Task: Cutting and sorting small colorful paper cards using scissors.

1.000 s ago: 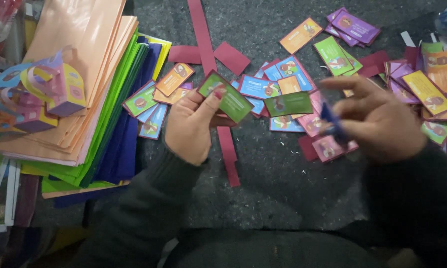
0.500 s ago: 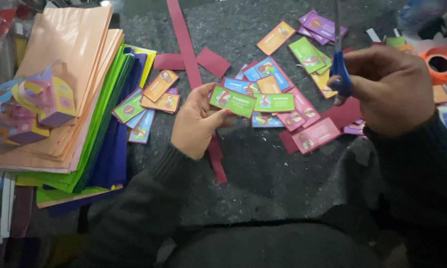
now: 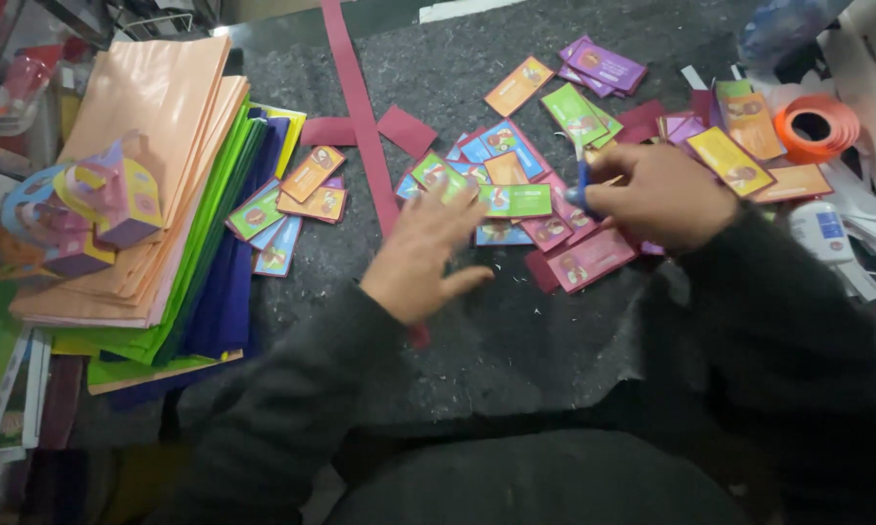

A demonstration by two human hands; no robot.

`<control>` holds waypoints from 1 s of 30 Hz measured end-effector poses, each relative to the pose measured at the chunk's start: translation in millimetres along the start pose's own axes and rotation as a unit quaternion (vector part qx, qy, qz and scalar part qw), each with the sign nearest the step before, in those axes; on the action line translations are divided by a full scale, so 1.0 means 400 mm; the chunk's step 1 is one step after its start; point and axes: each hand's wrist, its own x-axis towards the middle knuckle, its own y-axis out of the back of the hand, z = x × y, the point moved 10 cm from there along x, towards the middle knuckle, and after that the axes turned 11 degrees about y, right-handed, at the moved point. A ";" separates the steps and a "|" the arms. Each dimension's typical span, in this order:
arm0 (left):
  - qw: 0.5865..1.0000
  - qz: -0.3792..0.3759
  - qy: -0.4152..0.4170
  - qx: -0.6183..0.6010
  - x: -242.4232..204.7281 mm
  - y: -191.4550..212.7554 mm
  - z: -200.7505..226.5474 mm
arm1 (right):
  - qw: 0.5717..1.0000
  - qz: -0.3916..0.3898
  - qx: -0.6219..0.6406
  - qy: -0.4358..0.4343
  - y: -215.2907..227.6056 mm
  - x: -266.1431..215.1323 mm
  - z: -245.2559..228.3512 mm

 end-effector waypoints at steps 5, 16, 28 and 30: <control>0.991 -0.111 0.041 0.062 -0.003 -0.080 -0.006 | 1.000 0.026 0.011 -0.009 -0.043 0.019 0.053; 0.999 -0.039 0.012 0.015 0.055 0.016 0.014 | 0.994 0.080 0.067 0.016 -0.024 0.017 0.003; 0.978 -0.156 0.108 0.086 0.408 -0.130 -0.064 | 0.980 0.143 0.138 -0.003 0.040 0.015 0.042; 0.967 -0.151 0.097 0.180 0.417 -0.126 -0.056 | 0.979 0.138 0.148 -0.006 0.043 0.014 0.040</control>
